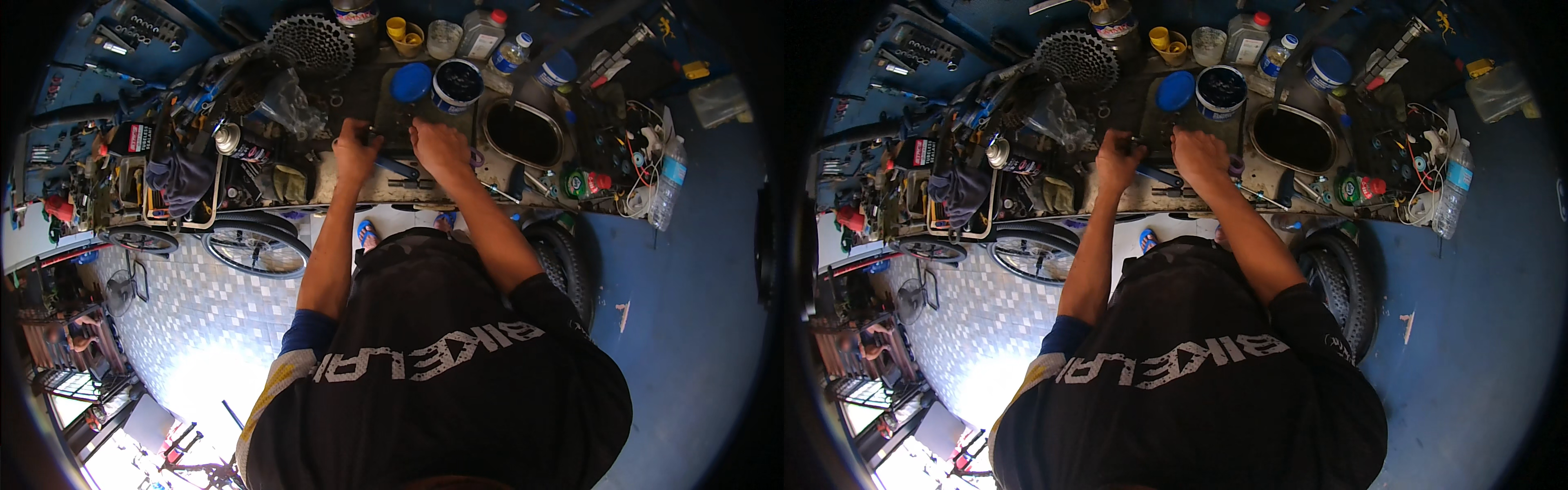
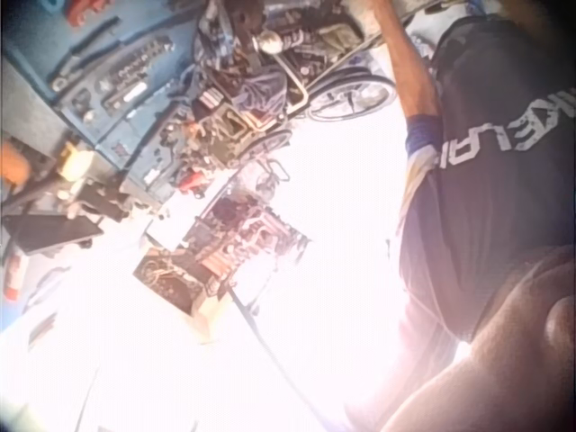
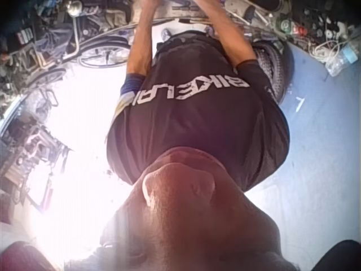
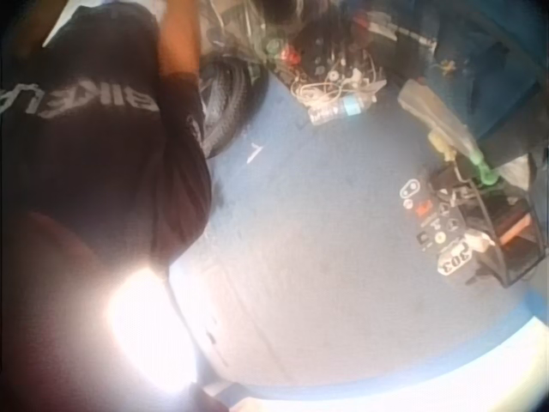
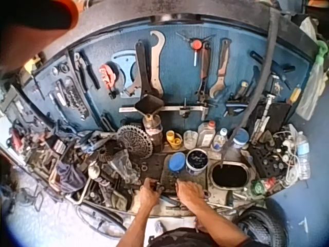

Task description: The person works on a bicycle wheel, using a screwdriver to adjust the hub and a cloth to wipe a small part. They then use a hammer to tap the rim and handle a small cylindrical component with a screwdriver.

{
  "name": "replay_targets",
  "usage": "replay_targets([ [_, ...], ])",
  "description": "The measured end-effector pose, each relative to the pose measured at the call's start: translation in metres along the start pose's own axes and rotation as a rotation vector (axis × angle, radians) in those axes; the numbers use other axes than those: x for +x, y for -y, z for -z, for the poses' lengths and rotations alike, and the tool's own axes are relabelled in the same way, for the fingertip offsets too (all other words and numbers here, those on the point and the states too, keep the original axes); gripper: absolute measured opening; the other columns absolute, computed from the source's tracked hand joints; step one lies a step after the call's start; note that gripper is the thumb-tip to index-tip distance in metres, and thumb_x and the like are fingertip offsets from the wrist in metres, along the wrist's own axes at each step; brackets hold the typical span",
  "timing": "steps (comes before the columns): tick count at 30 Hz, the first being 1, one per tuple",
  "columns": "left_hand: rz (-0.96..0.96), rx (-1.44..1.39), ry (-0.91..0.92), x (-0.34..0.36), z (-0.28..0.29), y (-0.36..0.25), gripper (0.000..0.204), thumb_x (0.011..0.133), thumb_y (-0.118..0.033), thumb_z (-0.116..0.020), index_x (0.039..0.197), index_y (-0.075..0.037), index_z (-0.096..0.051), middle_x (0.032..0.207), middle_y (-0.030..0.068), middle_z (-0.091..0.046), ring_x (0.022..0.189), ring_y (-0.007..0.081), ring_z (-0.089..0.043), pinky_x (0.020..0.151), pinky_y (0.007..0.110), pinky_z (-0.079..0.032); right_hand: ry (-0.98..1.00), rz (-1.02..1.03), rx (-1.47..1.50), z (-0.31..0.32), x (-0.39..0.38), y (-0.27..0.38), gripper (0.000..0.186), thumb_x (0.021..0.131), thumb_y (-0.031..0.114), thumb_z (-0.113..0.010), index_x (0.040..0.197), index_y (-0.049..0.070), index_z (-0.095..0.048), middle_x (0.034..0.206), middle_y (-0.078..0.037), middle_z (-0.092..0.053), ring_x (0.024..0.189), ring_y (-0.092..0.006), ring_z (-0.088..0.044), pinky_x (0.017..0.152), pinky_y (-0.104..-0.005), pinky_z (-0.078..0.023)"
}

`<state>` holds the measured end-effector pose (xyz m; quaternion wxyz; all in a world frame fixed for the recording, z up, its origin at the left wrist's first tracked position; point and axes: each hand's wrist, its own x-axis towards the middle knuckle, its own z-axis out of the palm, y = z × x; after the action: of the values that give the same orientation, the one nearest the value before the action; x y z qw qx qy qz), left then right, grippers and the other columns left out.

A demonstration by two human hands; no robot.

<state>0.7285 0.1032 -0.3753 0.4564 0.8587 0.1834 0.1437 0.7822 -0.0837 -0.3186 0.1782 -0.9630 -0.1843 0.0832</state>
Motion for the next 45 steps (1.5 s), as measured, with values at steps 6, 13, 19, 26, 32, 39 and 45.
replay_targets([
  [6,0.07,-0.318,0.013,-0.004,0.01,0.006,0.043,0.08,-0.009,-0.091,0.115,-0.007,-0.064,0.086,0.0,-0.067,0.078,0.0079,-0.058,0.07,0.026,-0.05,0.038,-0.038,0.032,0.015,0.0,-0.008,0.027,0.105,0.033,-0.056,0.116,0.014,-0.072,0.092,-0.018,-0.077,0.093,-0.0411,-0.074,0.083,-0.0542,-0.057],
  [13,0.112,-0.441,0.091,-0.009,0.025,-0.013,0.041,0.08,-0.005,-0.088,0.111,-0.009,-0.061,0.081,-0.0037,-0.059,0.072,0.0065,-0.049,0.068,0.025,-0.045,0.08,0.055,0.256,0.039,-0.013,-0.008,0.031,0.101,0.044,-0.063,0.114,0.018,-0.075,0.097,-0.017,-0.077,0.094,-0.0396,-0.073,0.081,-0.0512,-0.056],
  [19,-0.07,-0.273,0.006,-0.007,0.02,-0.006,0.039,0.079,-0.008,-0.087,0.108,-0.01,-0.061,0.087,0.0007,-0.066,0.075,0.0113,-0.056,0.071,0.03,-0.049,0.146,0.147,0.256,0.062,-0.016,0.012,0.031,0.1,0.043,-0.065,0.112,0.017,-0.077,0.096,-0.017,-0.077,0.093,-0.04,-0.073,0.082,-0.0508,-0.056],
  [26,-0.077,-0.078,-0.021,-0.009,0.026,-0.025,0.04,0.078,-0.009,-0.087,0.109,-0.01,-0.061,0.092,0.0068,-0.069,0.077,0.0211,-0.063,0.072,0.035,-0.053,0.159,0.144,0.201,0.063,-0.012,0.019,0.03,0.1,0.041,-0.065,0.112,0.016,-0.077,0.093,-0.018,-0.076,0.092,-0.0416,-0.073,0.083,-0.0521,-0.056],
  [32,-0.144,-0.029,-0.044,-0.012,0.022,-0.026,0.039,0.08,-0.01,-0.086,0.111,-0.01,-0.063,0.086,0.0097,-0.07,0.072,0.0236,-0.064,0.07,0.038,-0.053,0.138,0.185,0.141,0.049,-0.001,0.015,0.028,0.1,0.038,-0.064,0.109,0.015,-0.076,0.092,-0.019,-0.076,0.089,-0.0421,-0.073,0.079,-0.0542,-0.057],
  [39,0.025,-0.094,0.079,-0.004,0.005,-0.016,0.042,0.078,-0.013,-0.089,0.112,-0.009,-0.065,0.085,0.0086,-0.071,0.074,0.0163,-0.066,0.068,0.035,-0.052,0.004,0.089,0.026,0.013,-0.009,0.02,0.024,0.104,0.033,-0.057,0.109,0.014,-0.071,0.091,-0.02,-0.076,0.086,-0.0453,-0.073,0.078,-0.0571,-0.058],
  [45,0.109,-0.356,0.107,0.006,0.006,0.012,0.036,0.086,-0.008,-0.084,0.115,-0.005,-0.065,0.088,0.0034,-0.07,0.078,0.0118,-0.065,0.07,0.028,-0.052,0.044,-0.005,0.003,0.009,0.006,-0.003,0.025,0.105,0.034,-0.056,0.109,0.014,-0.071,0.095,-0.018,-0.076,0.094,-0.0435,-0.073,0.082,-0.0559,-0.057],
])
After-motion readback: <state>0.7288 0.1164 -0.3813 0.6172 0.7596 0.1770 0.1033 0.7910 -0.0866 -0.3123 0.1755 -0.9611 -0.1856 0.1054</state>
